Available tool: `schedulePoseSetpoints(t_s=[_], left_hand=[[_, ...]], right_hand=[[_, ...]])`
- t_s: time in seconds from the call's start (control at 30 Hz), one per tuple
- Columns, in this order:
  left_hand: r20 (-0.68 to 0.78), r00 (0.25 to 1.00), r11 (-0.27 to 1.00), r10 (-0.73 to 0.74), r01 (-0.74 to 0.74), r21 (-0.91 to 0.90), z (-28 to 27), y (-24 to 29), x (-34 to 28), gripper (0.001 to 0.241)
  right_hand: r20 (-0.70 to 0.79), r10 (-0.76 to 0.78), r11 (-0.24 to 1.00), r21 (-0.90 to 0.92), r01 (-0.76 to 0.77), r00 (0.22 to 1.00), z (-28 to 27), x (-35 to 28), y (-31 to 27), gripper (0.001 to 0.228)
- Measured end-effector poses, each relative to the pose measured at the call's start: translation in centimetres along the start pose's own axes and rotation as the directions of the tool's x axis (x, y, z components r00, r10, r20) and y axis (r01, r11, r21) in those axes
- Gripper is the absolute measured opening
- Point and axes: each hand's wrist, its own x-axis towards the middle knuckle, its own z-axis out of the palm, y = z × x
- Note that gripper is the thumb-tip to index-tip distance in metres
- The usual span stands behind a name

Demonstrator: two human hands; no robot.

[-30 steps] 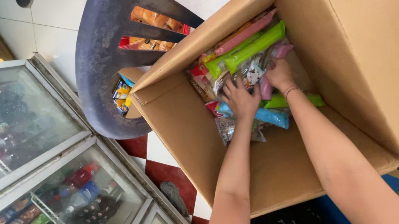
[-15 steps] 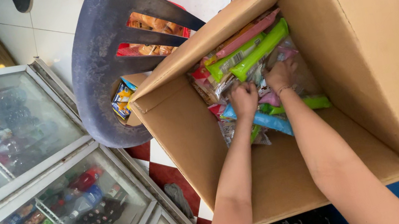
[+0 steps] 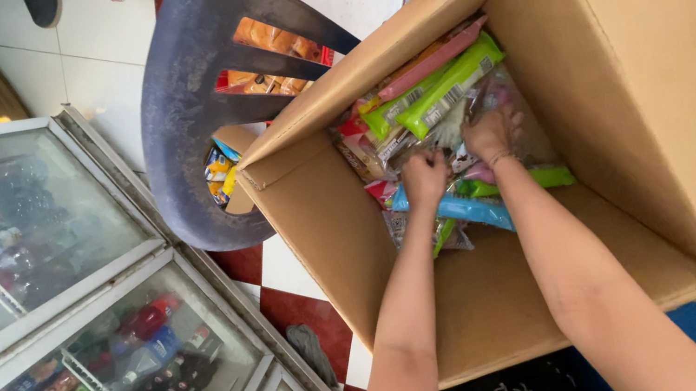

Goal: The person scans the barcodes of several packages of bread using a handheld scanner, wipes some of the packages with a cloth, places them into a cardboard box, and restocks other bread packages onto a retail shelf.

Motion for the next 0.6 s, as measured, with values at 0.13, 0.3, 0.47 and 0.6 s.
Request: schedulePoseSetpoints(t_s=[0.13,0.3,0.47,0.6], left_hand=[[0.074,0.997,0.999,0.01,-0.008,-0.033,0.3,-1.7,-0.5,0.026],[-0.196,0.958,0.968,0.207,-0.23,-0.102,-0.4,-0.8,-2.6,0.022],[0.176,0.955,0.799,-0.24,0.297,-0.523,-6.2,7.1,-5.6,0.059],[0.531,0.815,0.22,-0.233,0.576,-0.787,-13.6,13.2,-10.5,0.055]], right_hand=[[-0.217,-0.081,0.988,0.113,0.107,0.973,-5.7,-6.3,-1.9,0.036],[-0.169,-0.139,0.942,0.283,0.183,0.976,-12.2,-11.9,-3.3,0.03],[0.015,-0.13,0.801,0.591,0.096,0.991,-15.3,-16.7,0.3,0.022],[-0.054,-0.441,0.336,0.916,0.221,0.896,-19.5,-24.3,1.1,0.029]])
